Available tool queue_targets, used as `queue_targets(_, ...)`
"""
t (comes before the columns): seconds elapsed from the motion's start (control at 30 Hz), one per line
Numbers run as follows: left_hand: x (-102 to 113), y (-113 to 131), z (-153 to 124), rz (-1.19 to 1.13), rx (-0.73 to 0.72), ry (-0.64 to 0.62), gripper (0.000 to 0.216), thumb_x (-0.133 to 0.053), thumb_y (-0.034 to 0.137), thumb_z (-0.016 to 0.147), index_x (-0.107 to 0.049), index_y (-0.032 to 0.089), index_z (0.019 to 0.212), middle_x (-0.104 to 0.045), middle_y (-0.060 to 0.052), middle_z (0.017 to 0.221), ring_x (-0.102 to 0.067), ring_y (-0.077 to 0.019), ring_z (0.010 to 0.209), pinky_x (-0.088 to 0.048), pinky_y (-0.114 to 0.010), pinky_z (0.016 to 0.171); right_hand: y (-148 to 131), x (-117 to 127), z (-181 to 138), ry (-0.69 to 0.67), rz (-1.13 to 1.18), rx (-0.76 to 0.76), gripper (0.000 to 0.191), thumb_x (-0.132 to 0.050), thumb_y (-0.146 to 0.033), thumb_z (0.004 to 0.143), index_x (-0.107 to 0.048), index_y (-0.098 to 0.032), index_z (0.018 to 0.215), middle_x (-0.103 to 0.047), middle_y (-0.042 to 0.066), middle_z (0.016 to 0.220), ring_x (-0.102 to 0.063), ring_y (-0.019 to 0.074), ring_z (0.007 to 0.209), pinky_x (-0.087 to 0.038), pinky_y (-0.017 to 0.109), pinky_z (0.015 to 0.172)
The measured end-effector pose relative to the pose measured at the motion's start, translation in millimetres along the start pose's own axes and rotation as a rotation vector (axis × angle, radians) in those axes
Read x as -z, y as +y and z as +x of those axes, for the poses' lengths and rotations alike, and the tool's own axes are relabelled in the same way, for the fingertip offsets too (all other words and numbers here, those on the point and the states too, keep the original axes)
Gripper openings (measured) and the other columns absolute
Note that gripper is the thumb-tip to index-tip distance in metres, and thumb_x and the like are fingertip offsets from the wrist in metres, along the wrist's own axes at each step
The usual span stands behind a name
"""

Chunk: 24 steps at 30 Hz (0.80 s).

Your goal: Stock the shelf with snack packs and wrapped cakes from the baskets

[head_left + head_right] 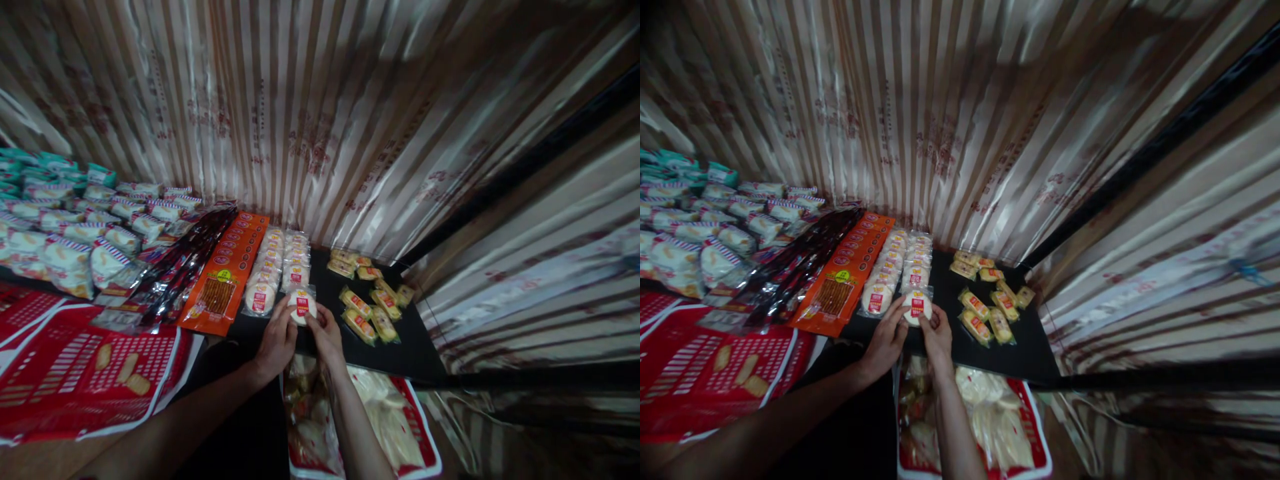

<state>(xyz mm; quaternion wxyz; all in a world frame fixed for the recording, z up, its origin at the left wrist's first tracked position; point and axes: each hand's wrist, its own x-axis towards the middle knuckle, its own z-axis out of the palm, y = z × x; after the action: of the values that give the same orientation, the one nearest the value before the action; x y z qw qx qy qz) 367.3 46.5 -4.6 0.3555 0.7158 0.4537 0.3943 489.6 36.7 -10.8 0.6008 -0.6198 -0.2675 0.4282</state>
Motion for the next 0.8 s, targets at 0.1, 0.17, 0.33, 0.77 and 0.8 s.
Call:
queue_targets(0.1, -4.4, -4.8, 8.0, 0.041, -0.013, 0.013, 0.039, -0.032, 0.012, 0.085, -0.048, 0.013, 0.121, -0.038, -0.011, 0.14, -0.035, -0.018, 0.13, -0.03, -0.036, 0.11, 6.0, -0.6, 18.6, 0.006, -0.113, 0.062, 0.041, -0.069, -0.036, 0.061, -0.057, -0.018, 0.096, -0.068, 0.005, 0.092, -0.063, 0.0175, 0.081, -0.049, 0.03, 0.078)
queue_targets(0.17, -9.5, -9.2, 12.7, 0.089, -0.022, 0.02, 0.041, -0.032, 0.012, 0.085, -0.047, 0.014, 0.123, -0.038, -0.011, 0.141, -0.032, -0.0187, 0.132, -0.029, -0.037, 0.111, 8.7, -3.3, 27.3, 0.012, -0.176, 0.083, 0.043, -0.066, -0.039, 0.062, -0.057, -0.017, 0.098, -0.068, 0.007, 0.094, -0.063, 0.0184, 0.083, -0.049, 0.031, 0.078)
queue_targets(0.33, -23.0, -22.9, 19.1, 0.194, -0.02, -0.004, 0.042, -0.033, 0.014, 0.084, -0.046, 0.007, 0.124, -0.032, -0.016, 0.144, -0.021, -0.0244, 0.136, -0.024, -0.044, 0.112, 8.2, -12.1, 32.9, 0.079, -0.431, 0.158, 0.043, -0.058, -0.042, 0.066, -0.057, -0.016, 0.101, -0.068, 0.009, 0.095, -0.063, 0.0196, 0.083, -0.048, 0.031, 0.077)
queue_targets(0.77, -27.3, -23.2, 27.5, 0.213, -0.003, -0.079, 0.045, -0.032, 0.019, 0.086, -0.044, 0.006, 0.127, -0.029, -0.015, 0.146, -0.014, -0.028, 0.137, -0.024, -0.048, 0.111, 3.9, -20.9, 28.7, 0.197, -0.794, 0.274, 0.043, -0.045, -0.044, 0.076, -0.055, -0.014, 0.105, -0.064, 0.012, 0.096, -0.059, 0.0241, 0.088, -0.045, 0.033, 0.076)
queue_targets(0.8, -27.0, -23.2, 28.8, 0.211, -0.009, -0.077, 0.045, -0.032, 0.019, 0.086, -0.043, 0.006, 0.128, -0.028, -0.015, 0.146, -0.014, -0.0279, 0.137, -0.024, -0.048, 0.111, 2.7, -21.5, 28.9, 0.207, -0.815, 0.283, 0.042, -0.044, -0.044, 0.077, -0.056, -0.014, 0.104, -0.064, 0.012, 0.095, -0.058, 0.0242, 0.088, -0.044, 0.033, 0.075)
